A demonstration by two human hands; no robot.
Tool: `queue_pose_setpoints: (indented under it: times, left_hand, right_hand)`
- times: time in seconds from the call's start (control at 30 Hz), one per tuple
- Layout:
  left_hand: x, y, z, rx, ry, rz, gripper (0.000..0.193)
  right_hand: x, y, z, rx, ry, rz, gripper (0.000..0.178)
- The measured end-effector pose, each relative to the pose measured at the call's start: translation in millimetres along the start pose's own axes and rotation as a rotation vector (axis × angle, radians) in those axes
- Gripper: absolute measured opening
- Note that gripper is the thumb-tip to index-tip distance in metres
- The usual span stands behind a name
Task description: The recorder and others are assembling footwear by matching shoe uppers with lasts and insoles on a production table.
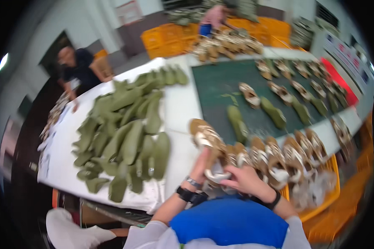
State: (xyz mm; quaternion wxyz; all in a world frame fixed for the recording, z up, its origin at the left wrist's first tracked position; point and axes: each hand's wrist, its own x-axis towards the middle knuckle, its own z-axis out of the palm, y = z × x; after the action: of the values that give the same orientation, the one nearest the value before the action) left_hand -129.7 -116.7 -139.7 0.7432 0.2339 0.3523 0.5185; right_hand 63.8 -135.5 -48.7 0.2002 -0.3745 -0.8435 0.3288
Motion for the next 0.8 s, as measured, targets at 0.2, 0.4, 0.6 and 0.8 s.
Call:
queue_pose_setpoints:
  times: [0.2, 0.4, 0.6, 0.8]
  left_hand:
    - [-1, 43, -92, 1.142, 0.582, 0.585, 0.06]
    - [-43, 78, -199, 1.524, 0.99, 0.211, 0.061]
    - [-42, 66, -196, 1.486, 0.87, 0.11, 0.06]
    - [-19, 17, -135, 1.414, 0.685, 0.045, 0.069]
  right_hand:
    - [-13, 15, -1, 0.298, 0.109, 0.193, 0.03]
    - [-15, 27, 0, 0.418, 0.137, 0.283, 0.029]
    - [-15, 31, -1, 0.424, 0.146, 0.29, 0.029]
    - [-25, 31, -37, 0.254, 0.202, 0.283, 0.03]
